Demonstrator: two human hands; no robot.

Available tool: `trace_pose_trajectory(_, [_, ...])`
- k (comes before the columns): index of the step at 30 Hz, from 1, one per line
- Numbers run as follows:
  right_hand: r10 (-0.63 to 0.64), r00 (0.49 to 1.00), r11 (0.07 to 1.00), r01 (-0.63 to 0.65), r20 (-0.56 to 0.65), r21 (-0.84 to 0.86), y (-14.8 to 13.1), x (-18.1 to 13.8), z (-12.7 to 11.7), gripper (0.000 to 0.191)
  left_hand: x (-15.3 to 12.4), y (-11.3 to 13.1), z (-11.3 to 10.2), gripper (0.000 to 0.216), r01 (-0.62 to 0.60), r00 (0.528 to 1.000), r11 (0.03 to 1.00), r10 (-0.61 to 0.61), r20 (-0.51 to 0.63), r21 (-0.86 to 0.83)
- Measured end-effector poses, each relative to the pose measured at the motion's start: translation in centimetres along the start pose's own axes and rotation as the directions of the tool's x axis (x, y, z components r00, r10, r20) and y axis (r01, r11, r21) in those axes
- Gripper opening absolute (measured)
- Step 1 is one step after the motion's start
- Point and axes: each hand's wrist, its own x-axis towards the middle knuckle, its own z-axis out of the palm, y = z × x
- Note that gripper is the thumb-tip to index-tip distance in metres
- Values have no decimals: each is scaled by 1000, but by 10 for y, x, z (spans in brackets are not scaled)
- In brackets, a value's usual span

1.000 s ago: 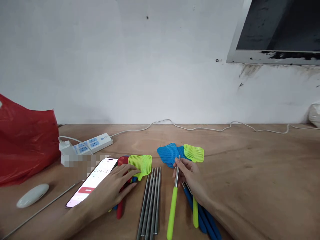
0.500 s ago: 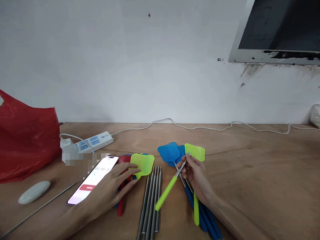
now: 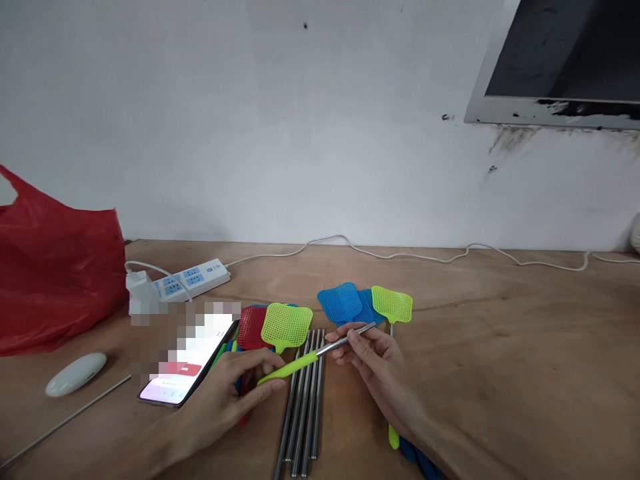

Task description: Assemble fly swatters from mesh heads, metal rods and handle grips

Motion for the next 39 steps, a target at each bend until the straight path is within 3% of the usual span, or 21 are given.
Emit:
trace_pose_trajectory(3, [-19,999,999,18,-39,-30,0,0,0,26,-2,2,-1,23,22,999,1000,-22,38,13])
trace_pose_trajectory(6, [-43,998,998,41,-49,-42,-2,0,2,26,-1,3,-3,27,101,992,984,-89,89,-147])
trace_pose_trajectory(10, [-88,995,996,87,-48,-23,1,-3,7,25,4,1,-8,40,284,944,842,-161,287,-459])
trace_pose_trajectory(14, [-80,995,997,81,-59,13,0,-3,6,24,6,0,-16,43,397,874,718,-105,475,-572])
trace_pose_trajectory(17, [-130,975,988,144,-178,64,-9,7,-7,23,5,1,-22,46,471,816,657,-70,574,-589])
trace_pose_trajectory(19, [-192,935,968,231,-298,102,-16,15,-19,22,5,1,-24,46,464,808,669,-51,587,-581])
trace_pose_trajectory(22, [-204,917,964,250,-342,95,-19,21,-28,23,4,3,-26,38,374,875,706,-54,482,-601])
trace_pose_trajectory(25, [-174,937,981,191,-302,27,-14,18,-25,25,3,4,-25,42,295,935,749,-100,340,-593])
trace_pose_trajectory(28, [-165,944,985,172,-286,0,-9,15,-20,25,2,4,-23,31,152,984,888,-95,150,-434])
trace_pose_trajectory(31, [-171,939,985,175,-299,-13,-8,14,-20,25,2,1,-21,22,91,995,967,-81,49,-240])
trace_pose_trajectory(34, [-168,941,985,167,-294,-29,-9,15,-23,24,1,-4,-17,19,84,996,967,-82,17,-240])
trace_pose_trajectory(39, [-153,944,988,145,-293,-48,-7,15,-22,28,-2,-9,-13,64,75,994,955,-94,-52,-286])
